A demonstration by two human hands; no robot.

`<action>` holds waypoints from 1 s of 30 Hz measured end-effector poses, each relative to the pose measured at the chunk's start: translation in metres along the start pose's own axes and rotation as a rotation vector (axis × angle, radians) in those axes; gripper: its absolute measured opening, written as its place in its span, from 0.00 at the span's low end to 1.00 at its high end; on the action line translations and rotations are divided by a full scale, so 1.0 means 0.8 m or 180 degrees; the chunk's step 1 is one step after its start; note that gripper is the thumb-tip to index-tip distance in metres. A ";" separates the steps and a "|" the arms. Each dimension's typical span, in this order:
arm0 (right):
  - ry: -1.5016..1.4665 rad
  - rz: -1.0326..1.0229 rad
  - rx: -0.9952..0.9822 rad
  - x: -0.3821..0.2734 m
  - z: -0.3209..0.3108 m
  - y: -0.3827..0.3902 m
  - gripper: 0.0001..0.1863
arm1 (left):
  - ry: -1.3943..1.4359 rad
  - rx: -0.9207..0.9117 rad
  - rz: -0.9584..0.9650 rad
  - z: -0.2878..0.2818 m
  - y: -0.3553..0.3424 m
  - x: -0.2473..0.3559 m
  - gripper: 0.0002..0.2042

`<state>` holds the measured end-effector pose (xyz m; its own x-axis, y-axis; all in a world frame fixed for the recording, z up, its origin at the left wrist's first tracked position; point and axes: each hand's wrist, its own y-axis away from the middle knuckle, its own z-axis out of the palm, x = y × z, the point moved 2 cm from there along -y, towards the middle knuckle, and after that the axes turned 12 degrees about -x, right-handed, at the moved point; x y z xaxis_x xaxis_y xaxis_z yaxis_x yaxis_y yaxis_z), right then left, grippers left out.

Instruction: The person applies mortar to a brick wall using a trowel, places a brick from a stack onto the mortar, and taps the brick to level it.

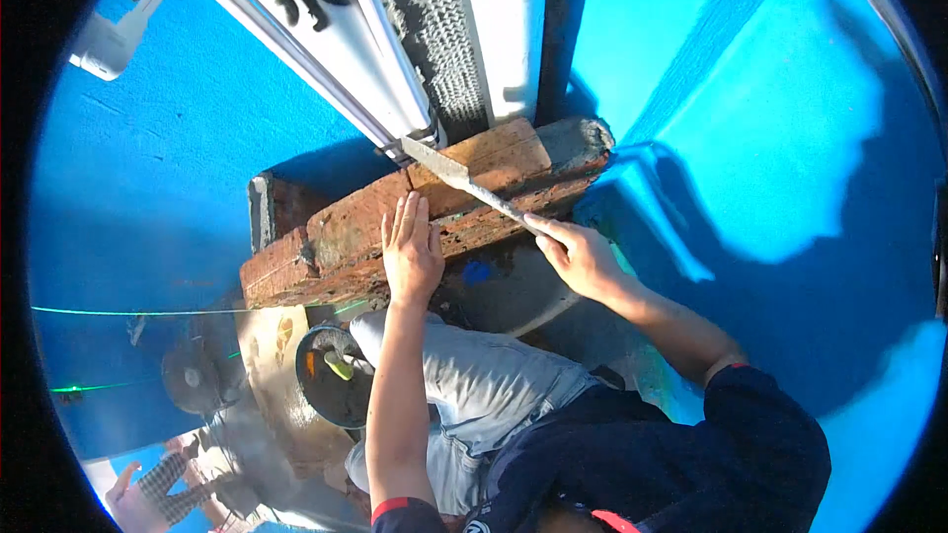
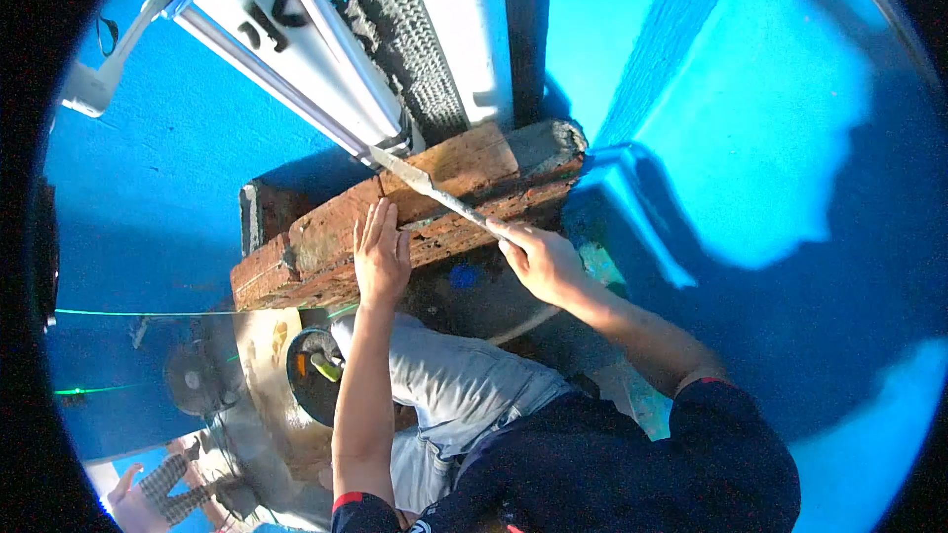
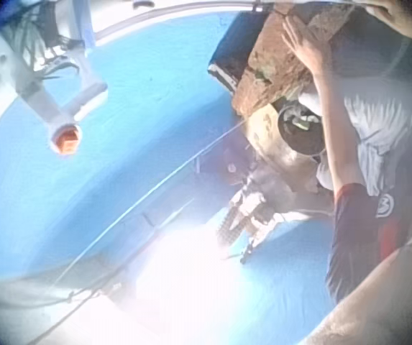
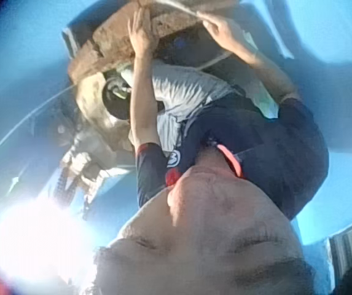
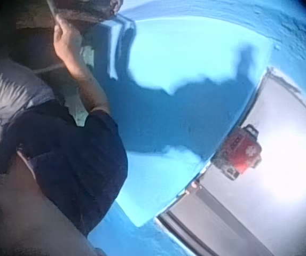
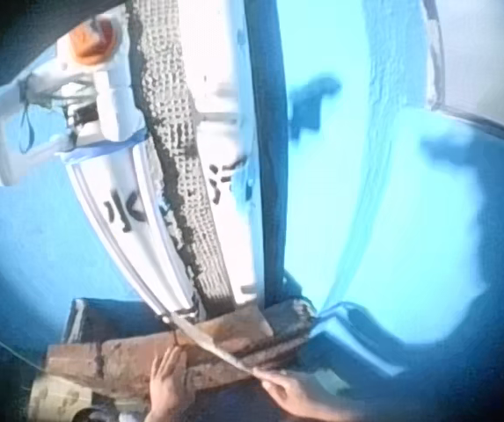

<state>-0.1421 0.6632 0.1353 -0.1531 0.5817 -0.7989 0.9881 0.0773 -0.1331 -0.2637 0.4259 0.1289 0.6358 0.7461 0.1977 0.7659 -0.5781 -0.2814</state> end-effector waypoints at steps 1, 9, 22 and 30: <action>0.0095 -0.0253 0.0276 -0.003 0.001 0.007 0.18 | 0.0078 0.0074 -0.0023 -0.006 0.009 0.002 0.20; -0.0367 0.1710 -0.0966 0.089 0.028 0.220 0.21 | 0.1221 0.0410 -0.0682 -0.072 0.160 0.069 0.16; 0.0469 0.1277 0.0225 0.069 -0.090 0.072 0.22 | 0.2189 0.1026 -0.2243 -0.047 0.382 0.060 0.20; 0.1581 0.1891 -0.0621 0.087 -0.128 -0.054 0.38 | 0.1107 0.0370 -0.1276 -0.075 0.203 0.035 0.24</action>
<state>-0.1936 0.7832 0.1458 0.3794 0.8593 -0.3430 0.8942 -0.2452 0.3746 -0.1154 0.3329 0.1453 0.3053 0.7359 0.6043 0.9518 -0.2155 -0.2183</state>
